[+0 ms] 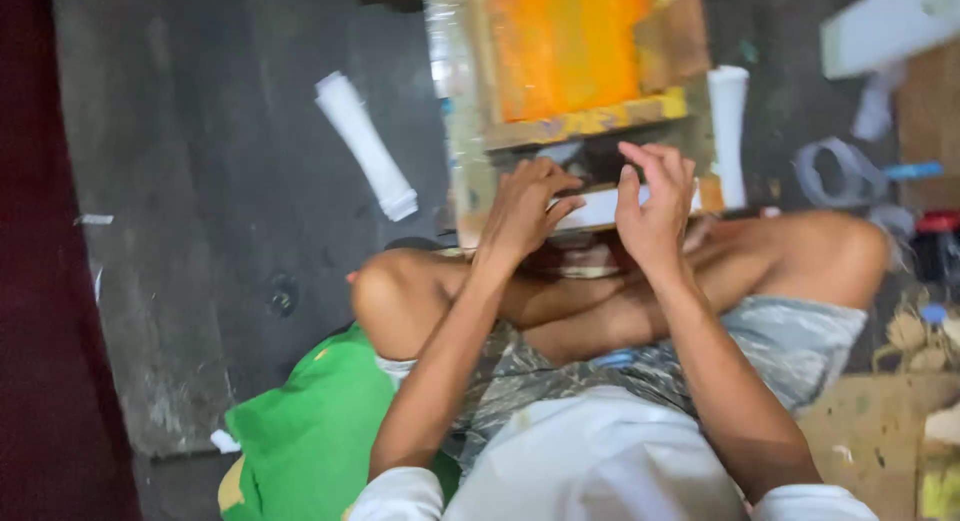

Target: The person sits cross-legged on the floor and performs screen printing. They place a white fabric under a screen, use a squeegee to spread orange ink across the screen, and then lift the screen to reveal the printed fabric.

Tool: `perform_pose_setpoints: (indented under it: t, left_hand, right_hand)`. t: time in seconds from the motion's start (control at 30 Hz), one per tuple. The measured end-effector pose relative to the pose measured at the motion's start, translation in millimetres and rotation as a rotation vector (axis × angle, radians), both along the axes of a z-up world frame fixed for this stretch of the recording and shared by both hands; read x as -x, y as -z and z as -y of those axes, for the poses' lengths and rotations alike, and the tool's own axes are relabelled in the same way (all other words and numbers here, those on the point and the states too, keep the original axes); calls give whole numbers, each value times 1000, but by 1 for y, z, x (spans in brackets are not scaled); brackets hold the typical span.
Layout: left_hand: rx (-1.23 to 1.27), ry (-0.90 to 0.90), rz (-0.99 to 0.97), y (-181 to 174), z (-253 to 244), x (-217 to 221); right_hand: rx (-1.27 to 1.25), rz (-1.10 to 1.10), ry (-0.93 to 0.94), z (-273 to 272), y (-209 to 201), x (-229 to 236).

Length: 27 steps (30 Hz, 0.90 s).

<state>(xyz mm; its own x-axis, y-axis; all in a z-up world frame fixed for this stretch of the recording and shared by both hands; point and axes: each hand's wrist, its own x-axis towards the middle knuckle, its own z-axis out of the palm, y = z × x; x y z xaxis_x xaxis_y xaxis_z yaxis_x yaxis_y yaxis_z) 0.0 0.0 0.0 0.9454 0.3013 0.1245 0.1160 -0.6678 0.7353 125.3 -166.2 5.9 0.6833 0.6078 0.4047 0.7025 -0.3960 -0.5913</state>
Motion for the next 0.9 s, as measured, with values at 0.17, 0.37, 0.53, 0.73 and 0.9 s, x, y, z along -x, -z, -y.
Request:
perform_pose_setpoints:
  t: [0.17,0.37,0.53,0.73,0.9]
  left_hand:
    - [-177,26,-110,28,19,-29]
    - [-319,-16,-150,0,23,-38]
    - [-55,-80,-259,1,14,-35]
    - [441,40,-64,-54,13,-29]
    - [549,-116,17,-40,10,-10]
  right_hand:
    - [208,13,137,45,21,-22]
    - [287,-57,145,51,21,-24]
    - [217,-106,161,52,-8,-25]
    - [-358,-689,-112,46,-63,-35]
    - [-473,-924,60,32,-67,-20]
